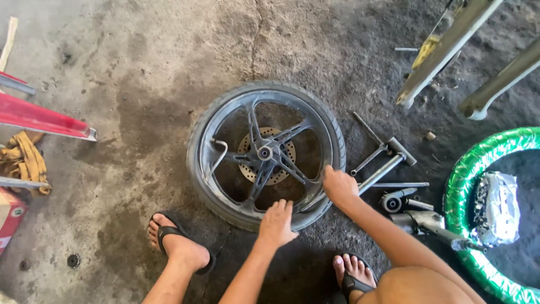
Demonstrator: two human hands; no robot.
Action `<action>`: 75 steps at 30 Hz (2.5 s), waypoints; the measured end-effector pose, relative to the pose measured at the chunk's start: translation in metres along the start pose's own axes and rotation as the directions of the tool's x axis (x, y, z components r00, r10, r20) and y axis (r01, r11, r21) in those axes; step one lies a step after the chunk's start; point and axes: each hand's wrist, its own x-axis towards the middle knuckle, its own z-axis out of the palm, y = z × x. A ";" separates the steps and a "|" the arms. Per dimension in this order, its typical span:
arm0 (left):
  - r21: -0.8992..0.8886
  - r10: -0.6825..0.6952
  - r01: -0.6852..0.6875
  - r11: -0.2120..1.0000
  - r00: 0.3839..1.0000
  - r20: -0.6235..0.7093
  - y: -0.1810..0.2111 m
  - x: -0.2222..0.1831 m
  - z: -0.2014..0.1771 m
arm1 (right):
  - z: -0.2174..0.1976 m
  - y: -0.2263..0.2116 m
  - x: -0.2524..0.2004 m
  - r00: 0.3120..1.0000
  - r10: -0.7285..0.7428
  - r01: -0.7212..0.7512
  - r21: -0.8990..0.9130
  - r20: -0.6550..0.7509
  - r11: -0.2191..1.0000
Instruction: The recorder is seen repairing a motorcycle wheel by removing the tire and inner tube using tire levers.
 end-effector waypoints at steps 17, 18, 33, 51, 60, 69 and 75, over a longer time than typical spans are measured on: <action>-0.421 -0.328 0.341 0.840 0.939 0.107 -0.001 0.059 0.058 | -0.003 0.047 -0.144 0.868 -0.452 0.437 -0.118 -0.205 0.892; -0.404 -0.346 0.367 0.838 0.930 0.127 0.000 0.059 0.056 | 0.003 0.047 -0.141 0.867 -0.463 0.444 -0.137 -0.184 0.886; -0.158 -0.242 0.236 0.959 0.970 -0.019 0.048 0.019 0.012 | -0.018 -0.047 -0.026 0.860 -0.510 0.507 -0.121 0.008 0.853; 0.091 -0.191 0.169 0.981 0.913 0.361 -0.014 -0.007 -0.045 | 0.017 0.059 -0.070 0.995 -0.079 0.100 0.470 -0.065 0.877; -0.379 -0.089 0.026 0.925 0.985 -0.149 0.027 0.045 0.029 | -0.015 0.062 -0.144 0.849 -0.440 0.467 0.026 -0.294 0.884; -0.304 -0.295 0.310 0.901 0.951 0.094 0.039 0.071 0.041 | 0.026 0.072 -0.132 0.821 -0.568 0.511 -0.364 -0.062 0.779; -0.314 -0.324 0.337 0.888 0.941 0.093 0.037 0.065 0.047 | 0.005 0.024 -0.104 0.876 -0.482 0.480 -0.170 0.030 0.861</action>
